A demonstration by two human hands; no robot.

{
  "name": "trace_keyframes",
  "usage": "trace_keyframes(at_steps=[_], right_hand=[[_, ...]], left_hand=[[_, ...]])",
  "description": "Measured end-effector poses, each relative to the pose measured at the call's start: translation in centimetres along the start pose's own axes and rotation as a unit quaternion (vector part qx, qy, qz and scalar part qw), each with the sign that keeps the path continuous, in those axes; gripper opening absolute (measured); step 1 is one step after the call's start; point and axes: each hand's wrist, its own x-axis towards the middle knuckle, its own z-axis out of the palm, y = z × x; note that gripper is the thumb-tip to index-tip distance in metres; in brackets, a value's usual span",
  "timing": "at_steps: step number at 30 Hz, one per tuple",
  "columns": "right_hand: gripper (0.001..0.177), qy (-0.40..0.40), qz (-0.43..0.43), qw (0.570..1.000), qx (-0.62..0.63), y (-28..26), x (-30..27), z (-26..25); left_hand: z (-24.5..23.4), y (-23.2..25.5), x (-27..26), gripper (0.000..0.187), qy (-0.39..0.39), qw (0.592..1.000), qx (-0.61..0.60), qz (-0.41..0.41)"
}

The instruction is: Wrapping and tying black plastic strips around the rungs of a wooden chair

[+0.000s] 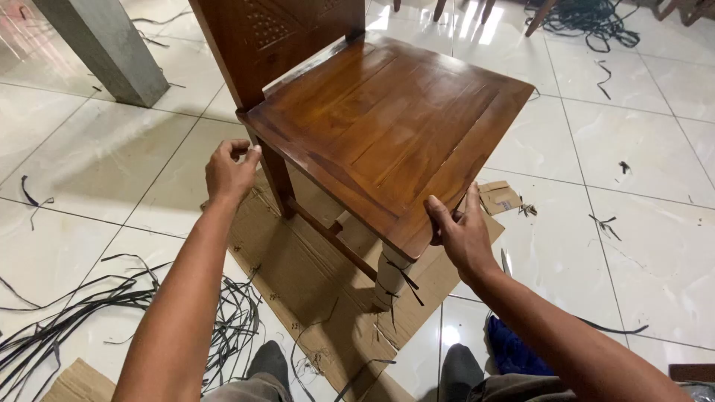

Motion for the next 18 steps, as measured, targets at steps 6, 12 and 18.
trace_keyframes(at_steps=[6, 12, 18], right_hand=[[0.096, -0.002, 0.016, 0.998, 0.056, 1.9, 2.5, -0.6], [0.09, 0.01, 0.014, 0.997, 0.073, 2.7, 6.4, -4.6], [0.078, 0.041, 0.007, 0.993, 0.107, 3.9, 7.8, -6.0]], left_hand=[[1.5, -0.2, 0.5, 0.045, -0.026, 0.999, -0.03, -0.027], [3.0, 1.1, 0.8, 0.048, -0.009, 0.996, -0.063, -0.055], [4.8, 2.0, 1.8, 0.048, 0.003, 0.995, -0.087, -0.053]])
